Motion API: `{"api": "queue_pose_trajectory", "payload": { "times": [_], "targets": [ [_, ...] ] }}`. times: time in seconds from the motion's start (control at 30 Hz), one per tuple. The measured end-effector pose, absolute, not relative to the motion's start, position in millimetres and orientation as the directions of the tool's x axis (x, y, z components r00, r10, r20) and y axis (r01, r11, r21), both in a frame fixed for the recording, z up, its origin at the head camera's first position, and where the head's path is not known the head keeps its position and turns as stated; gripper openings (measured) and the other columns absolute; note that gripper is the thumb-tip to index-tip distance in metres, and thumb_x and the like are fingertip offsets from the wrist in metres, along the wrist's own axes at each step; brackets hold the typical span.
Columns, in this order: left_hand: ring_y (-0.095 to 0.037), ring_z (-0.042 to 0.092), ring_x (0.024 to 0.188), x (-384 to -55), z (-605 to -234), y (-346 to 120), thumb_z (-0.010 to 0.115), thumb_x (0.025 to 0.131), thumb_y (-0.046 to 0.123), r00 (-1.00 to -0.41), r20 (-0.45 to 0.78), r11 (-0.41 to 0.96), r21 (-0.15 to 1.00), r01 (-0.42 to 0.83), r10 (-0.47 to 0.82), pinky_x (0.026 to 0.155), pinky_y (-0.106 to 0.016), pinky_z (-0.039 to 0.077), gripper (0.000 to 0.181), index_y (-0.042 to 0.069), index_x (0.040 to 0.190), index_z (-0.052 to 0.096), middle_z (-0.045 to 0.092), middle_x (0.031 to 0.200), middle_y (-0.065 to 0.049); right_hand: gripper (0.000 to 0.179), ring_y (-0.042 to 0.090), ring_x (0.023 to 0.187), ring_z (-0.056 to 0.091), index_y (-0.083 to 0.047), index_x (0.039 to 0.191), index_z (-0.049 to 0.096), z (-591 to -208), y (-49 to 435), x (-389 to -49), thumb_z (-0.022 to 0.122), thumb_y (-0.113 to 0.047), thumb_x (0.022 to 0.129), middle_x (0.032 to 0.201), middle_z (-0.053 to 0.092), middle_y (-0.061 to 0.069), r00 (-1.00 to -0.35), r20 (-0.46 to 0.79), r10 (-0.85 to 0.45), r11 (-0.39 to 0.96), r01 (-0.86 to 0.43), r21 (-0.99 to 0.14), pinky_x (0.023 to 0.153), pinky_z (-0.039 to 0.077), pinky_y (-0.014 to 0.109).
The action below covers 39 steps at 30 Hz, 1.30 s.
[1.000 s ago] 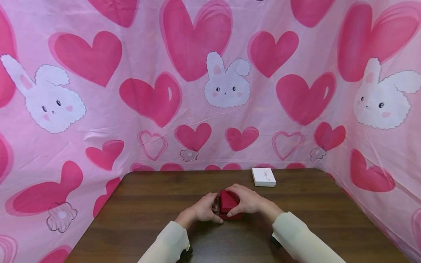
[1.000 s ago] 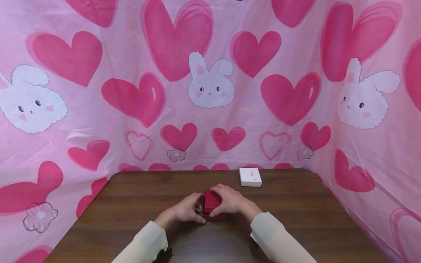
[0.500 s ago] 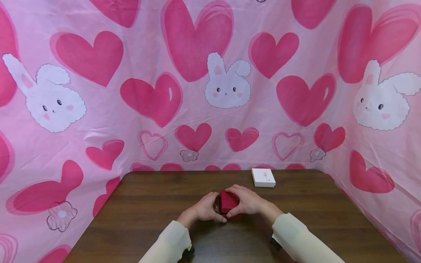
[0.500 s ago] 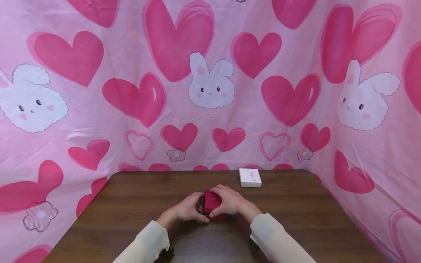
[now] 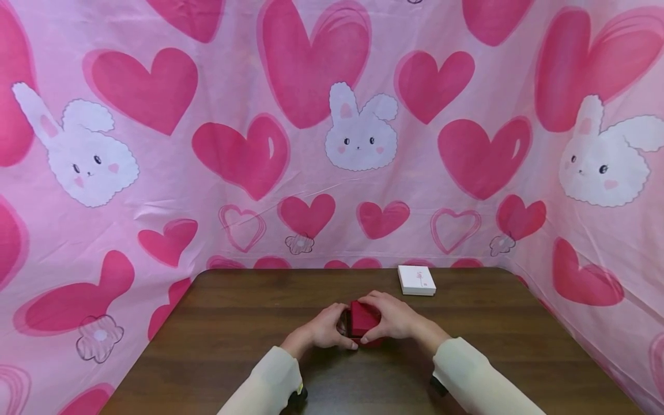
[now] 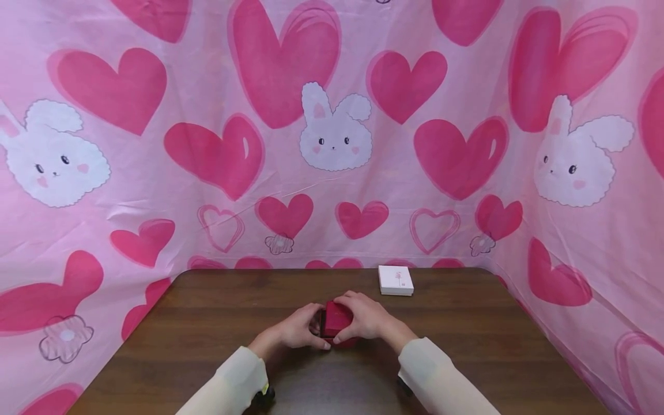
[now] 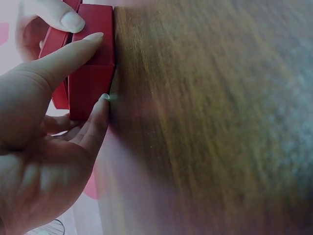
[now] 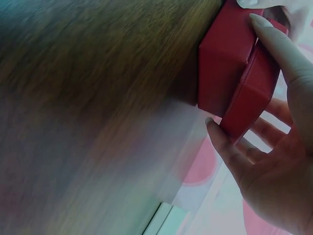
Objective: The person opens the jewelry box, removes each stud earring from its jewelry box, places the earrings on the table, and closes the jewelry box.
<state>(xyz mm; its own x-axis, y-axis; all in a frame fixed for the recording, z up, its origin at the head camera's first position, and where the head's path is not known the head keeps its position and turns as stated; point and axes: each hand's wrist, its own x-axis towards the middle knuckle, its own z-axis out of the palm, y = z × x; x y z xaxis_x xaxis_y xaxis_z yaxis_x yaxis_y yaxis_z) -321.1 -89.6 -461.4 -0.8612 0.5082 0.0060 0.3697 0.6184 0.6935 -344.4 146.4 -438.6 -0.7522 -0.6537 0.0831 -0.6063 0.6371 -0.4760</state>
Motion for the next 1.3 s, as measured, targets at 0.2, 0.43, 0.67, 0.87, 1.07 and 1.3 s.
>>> {"api": "queue_pose_trajectory", "payload": {
  "times": [0.2, 0.43, 0.67, 0.87, 1.07, 1.3],
  "targets": [
    [-0.016, 0.053, 0.093, -319.4, -460.4, -89.1, 0.091, 0.076, 0.02, -0.866, -0.015, 0.601, 0.726, 0.335, 0.5, 0.082, -0.029, 0.05, 0.069, 0.008, 0.132, 0.053, 0.054, 0.106, -0.002, 0.079, 0.019, 0.109, 0.054, -0.014, 0.139, 0.059, -438.4, 153.4, -343.2, 0.09, -0.044, 0.073, 0.124, 0.058, -0.002, -0.755, 0.087, -0.65, 0.631, -0.601, -0.49, 0.085, 0.053, 0.041],
    [-0.017, 0.054, 0.093, -319.6, -461.8, -88.2, 0.091, 0.077, 0.019, -0.866, -0.032, 0.595, 0.739, 0.315, 0.498, 0.083, -0.03, 0.05, 0.067, 0.008, 0.13, 0.053, 0.054, 0.105, -0.002, 0.08, 0.019, 0.109, 0.053, -0.013, 0.139, 0.058, -440.6, 157.8, -342.2, 0.09, -0.042, 0.073, 0.124, 0.058, -0.001, -0.754, 0.087, -0.651, 0.627, -0.599, -0.498, 0.082, 0.054, 0.036],
    [-0.017, 0.053, 0.092, -320.4, -462.7, -87.9, 0.092, 0.076, 0.018, -0.869, -0.041, 0.605, 0.734, 0.309, 0.493, 0.082, -0.029, 0.05, 0.069, 0.006, 0.131, 0.052, 0.052, 0.105, -0.002, 0.079, 0.02, 0.109, 0.054, -0.013, 0.139, 0.059, -440.8, 158.4, -342.0, 0.09, -0.041, 0.073, 0.122, 0.058, -0.001, -0.754, 0.092, -0.651, 0.618, -0.596, -0.514, 0.081, 0.055, 0.036],
    [-0.018, 0.053, 0.094, -320.2, -460.6, -88.8, 0.091, 0.076, 0.017, -0.869, -0.049, 0.592, 0.751, 0.293, 0.492, 0.084, -0.032, 0.05, 0.067, 0.007, 0.13, 0.052, 0.052, 0.106, -0.003, 0.08, 0.02, 0.11, 0.053, -0.013, 0.14, 0.057, -441.1, 158.0, -344.6, 0.09, -0.041, 0.073, 0.124, 0.057, -0.002, -0.76, 0.078, -0.646, 0.627, -0.586, -0.514, 0.082, 0.054, 0.037],
    [-0.019, 0.052, 0.093, -318.8, -460.9, -88.2, 0.09, 0.077, 0.016, -0.866, -0.039, 0.584, 0.753, 0.303, 0.499, 0.082, -0.031, 0.049, 0.066, 0.005, 0.13, 0.052, 0.052, 0.105, -0.004, 0.08, 0.02, 0.11, 0.054, -0.012, 0.14, 0.057, -440.2, 157.6, -342.8, 0.09, -0.041, 0.073, 0.124, 0.057, -0.001, -0.759, 0.071, -0.647, 0.621, -0.579, -0.528, 0.081, 0.055, 0.036],
    [-0.018, 0.052, 0.092, -319.4, -461.6, -89.1, 0.09, 0.077, 0.015, -0.867, -0.033, 0.573, 0.763, 0.3, 0.498, 0.081, -0.029, 0.049, 0.065, 0.006, 0.129, 0.053, 0.052, 0.105, -0.005, 0.081, 0.02, 0.109, 0.055, -0.012, 0.14, 0.057, -439.1, 157.8, -344.2, 0.091, -0.041, 0.073, 0.124, 0.058, 0.0, -0.756, 0.067, -0.651, 0.62, -0.581, -0.526, 0.08, 0.055, 0.035]
  ]
}}
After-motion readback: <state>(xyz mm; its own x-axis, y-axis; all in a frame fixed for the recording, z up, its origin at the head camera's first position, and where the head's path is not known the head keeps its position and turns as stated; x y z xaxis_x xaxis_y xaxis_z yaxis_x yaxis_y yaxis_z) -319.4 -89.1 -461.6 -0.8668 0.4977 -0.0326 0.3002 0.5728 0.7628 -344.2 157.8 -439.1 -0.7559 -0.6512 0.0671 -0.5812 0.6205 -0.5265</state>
